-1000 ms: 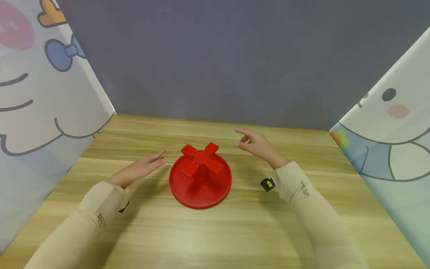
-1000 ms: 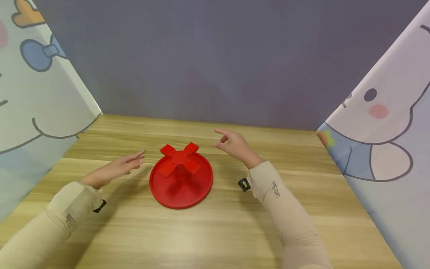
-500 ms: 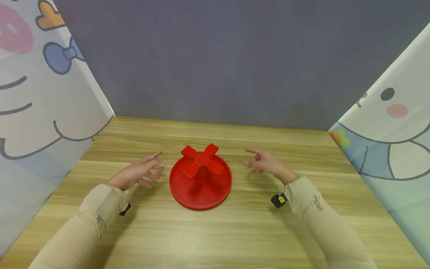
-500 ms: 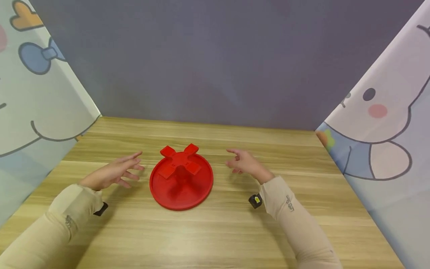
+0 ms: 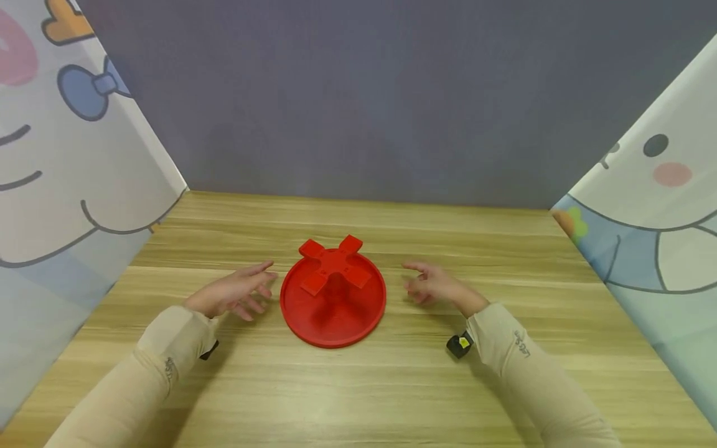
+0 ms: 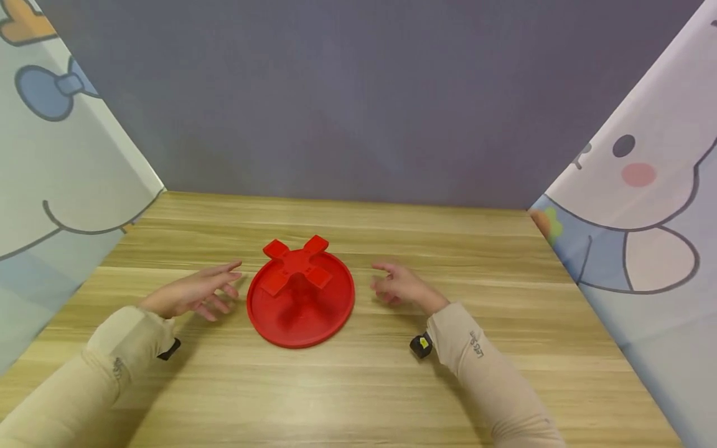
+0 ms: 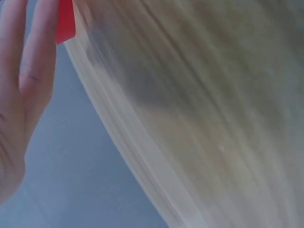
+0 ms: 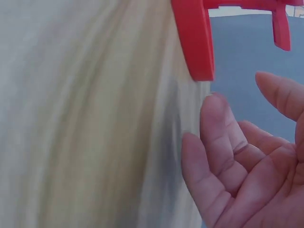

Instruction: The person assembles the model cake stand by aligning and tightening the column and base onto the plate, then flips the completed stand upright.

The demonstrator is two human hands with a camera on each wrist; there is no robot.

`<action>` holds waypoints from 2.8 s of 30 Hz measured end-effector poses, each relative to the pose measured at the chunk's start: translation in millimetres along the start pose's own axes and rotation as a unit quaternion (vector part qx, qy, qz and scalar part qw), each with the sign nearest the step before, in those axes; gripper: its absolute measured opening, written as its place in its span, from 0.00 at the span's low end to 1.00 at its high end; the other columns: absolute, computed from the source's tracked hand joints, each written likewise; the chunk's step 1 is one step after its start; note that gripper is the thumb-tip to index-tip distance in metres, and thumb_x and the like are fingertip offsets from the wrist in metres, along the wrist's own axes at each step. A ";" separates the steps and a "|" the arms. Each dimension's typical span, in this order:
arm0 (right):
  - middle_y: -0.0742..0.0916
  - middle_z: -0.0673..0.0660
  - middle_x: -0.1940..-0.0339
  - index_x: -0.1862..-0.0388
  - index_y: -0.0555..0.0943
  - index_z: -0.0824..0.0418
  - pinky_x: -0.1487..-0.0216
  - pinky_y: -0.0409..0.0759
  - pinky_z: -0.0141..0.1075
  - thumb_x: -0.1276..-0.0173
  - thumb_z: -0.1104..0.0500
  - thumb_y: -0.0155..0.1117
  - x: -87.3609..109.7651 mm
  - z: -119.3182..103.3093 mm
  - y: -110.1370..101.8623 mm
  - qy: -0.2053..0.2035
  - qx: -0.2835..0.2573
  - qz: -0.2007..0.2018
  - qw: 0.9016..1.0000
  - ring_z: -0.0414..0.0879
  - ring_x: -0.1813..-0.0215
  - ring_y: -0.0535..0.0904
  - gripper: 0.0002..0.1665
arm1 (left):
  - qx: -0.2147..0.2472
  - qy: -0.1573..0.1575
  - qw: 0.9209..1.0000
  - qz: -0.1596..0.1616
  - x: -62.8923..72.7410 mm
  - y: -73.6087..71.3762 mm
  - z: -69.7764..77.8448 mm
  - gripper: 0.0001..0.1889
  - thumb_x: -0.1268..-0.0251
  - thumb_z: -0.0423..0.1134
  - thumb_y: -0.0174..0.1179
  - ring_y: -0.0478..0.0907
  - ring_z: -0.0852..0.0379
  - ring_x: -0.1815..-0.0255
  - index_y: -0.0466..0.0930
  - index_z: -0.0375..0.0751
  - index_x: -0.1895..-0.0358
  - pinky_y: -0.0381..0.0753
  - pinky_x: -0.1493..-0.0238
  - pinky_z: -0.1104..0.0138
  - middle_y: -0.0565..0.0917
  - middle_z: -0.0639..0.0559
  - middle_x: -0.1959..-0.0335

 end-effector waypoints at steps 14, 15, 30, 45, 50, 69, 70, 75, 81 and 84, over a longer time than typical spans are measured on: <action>0.83 0.55 0.71 0.25 0.51 0.69 0.77 0.77 0.32 0.37 0.62 0.59 -2.0 -5.9 34.0 0.048 -0.022 -0.016 0.998 0.41 0.79 0.78 0.45 | 0.033 -0.012 0.999 -0.024 -6.8 11.2 -3.5 0.40 0.24 0.47 0.42 0.81 0.53 0.78 0.26 0.37 0.25 0.84 0.71 0.63 0.80 0.39 0.62; 0.83 0.55 0.72 0.25 0.51 0.69 0.78 0.77 0.31 0.37 0.63 0.59 -2.9 -6.3 36.0 0.051 -0.022 -0.018 0.998 0.41 0.80 0.78 0.45 | 0.030 -0.013 0.999 -0.027 -6.5 12.0 -2.3 0.40 0.25 0.47 0.42 0.81 0.54 0.79 0.26 0.36 0.25 0.84 0.72 0.63 0.80 0.38 0.63; 0.82 0.57 0.82 0.24 0.48 0.68 0.81 0.79 0.30 0.36 0.68 0.57 -10.3 -15.0 58.6 0.056 -0.060 -0.037 0.996 0.41 0.83 0.79 0.45 | -0.062 -0.044 0.997 -0.013 -11.0 28.0 13.4 0.47 0.32 0.40 0.51 0.78 0.54 0.85 0.24 0.35 0.26 0.81 0.79 0.65 0.81 0.38 0.73; 0.80 0.57 0.85 0.21 0.45 0.57 0.83 0.78 0.31 0.39 0.69 0.59 -14.8 -16.4 59.4 0.073 -0.045 -0.037 0.996 0.42 0.85 0.77 0.52 | -0.122 -0.061 0.990 -0.019 -24.0 37.6 16.6 0.48 0.35 0.33 0.54 0.75 0.54 0.86 0.26 0.39 0.24 0.77 0.84 0.67 0.79 0.41 0.80; 0.79 0.56 0.87 0.21 0.44 0.58 0.84 0.77 0.30 0.42 0.70 0.57 -17.4 -15.2 60.6 0.078 -0.030 -0.022 0.996 0.41 0.86 0.76 0.53 | -0.130 -0.056 0.990 -0.026 -25.3 43.4 14.4 0.50 0.37 0.30 0.52 0.73 0.54 0.86 0.20 0.40 0.26 0.75 0.85 0.67 0.77 0.42 0.81; 0.80 0.57 0.86 0.23 0.53 0.62 0.82 0.77 0.34 0.44 0.69 0.54 -17.9 -24.5 60.4 0.049 0.058 -0.005 0.997 0.44 0.85 0.76 0.47 | -0.068 -0.015 0.997 -0.027 -15.9 40.0 21.9 0.44 0.35 0.25 0.48 0.78 0.52 0.85 0.25 0.34 0.25 0.82 0.79 0.62 0.79 0.40 0.83; 0.80 0.56 0.86 0.23 0.53 0.63 0.82 0.77 0.34 0.45 0.69 0.53 -17.6 -25.5 58.9 0.052 0.056 -0.006 0.997 0.44 0.85 0.77 0.47 | -0.068 -0.015 0.997 -0.033 -15.4 38.3 23.9 0.44 0.34 0.25 0.48 0.78 0.53 0.85 0.25 0.34 0.25 0.82 0.79 0.62 0.79 0.40 0.83; 0.80 0.53 0.84 0.25 0.55 0.64 0.80 0.77 0.31 0.48 0.68 0.52 -16.3 -27.5 52.0 0.067 0.008 -0.015 0.998 0.43 0.83 0.78 0.47 | -0.076 -0.023 0.995 -0.063 -12.4 31.6 31.4 0.44 0.36 0.28 0.48 0.78 0.54 0.84 0.27 0.33 0.25 0.83 0.77 0.63 0.79 0.41 0.82; 0.79 0.54 0.84 0.25 0.57 0.63 0.82 0.77 0.30 0.48 0.69 0.52 -13.0 -25.9 49.2 0.078 -0.059 -0.023 0.995 0.42 0.83 0.78 0.46 | -0.069 -0.022 0.995 -0.065 -10.8 28.0 33.3 0.43 0.43 0.30 0.50 0.77 0.56 0.81 0.36 0.34 0.25 0.81 0.76 0.66 0.79 0.44 0.80; 0.79 0.53 0.84 0.25 0.57 0.63 0.82 0.77 0.29 0.47 0.69 0.52 -10.5 -24.7 48.8 0.079 -0.082 -0.021 0.993 0.41 0.83 0.78 0.46 | -0.033 -0.026 0.998 -0.048 -9.7 29.9 31.4 0.45 0.45 0.29 0.50 0.77 0.55 0.80 0.33 0.34 0.25 0.82 0.75 0.66 0.78 0.45 0.78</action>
Point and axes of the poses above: each hand's wrist, its own x-axis away from the middle knuckle, its own y-axis out of the palm, z = x × y, the point moved 1 cm from there along -x, towards the middle knuckle
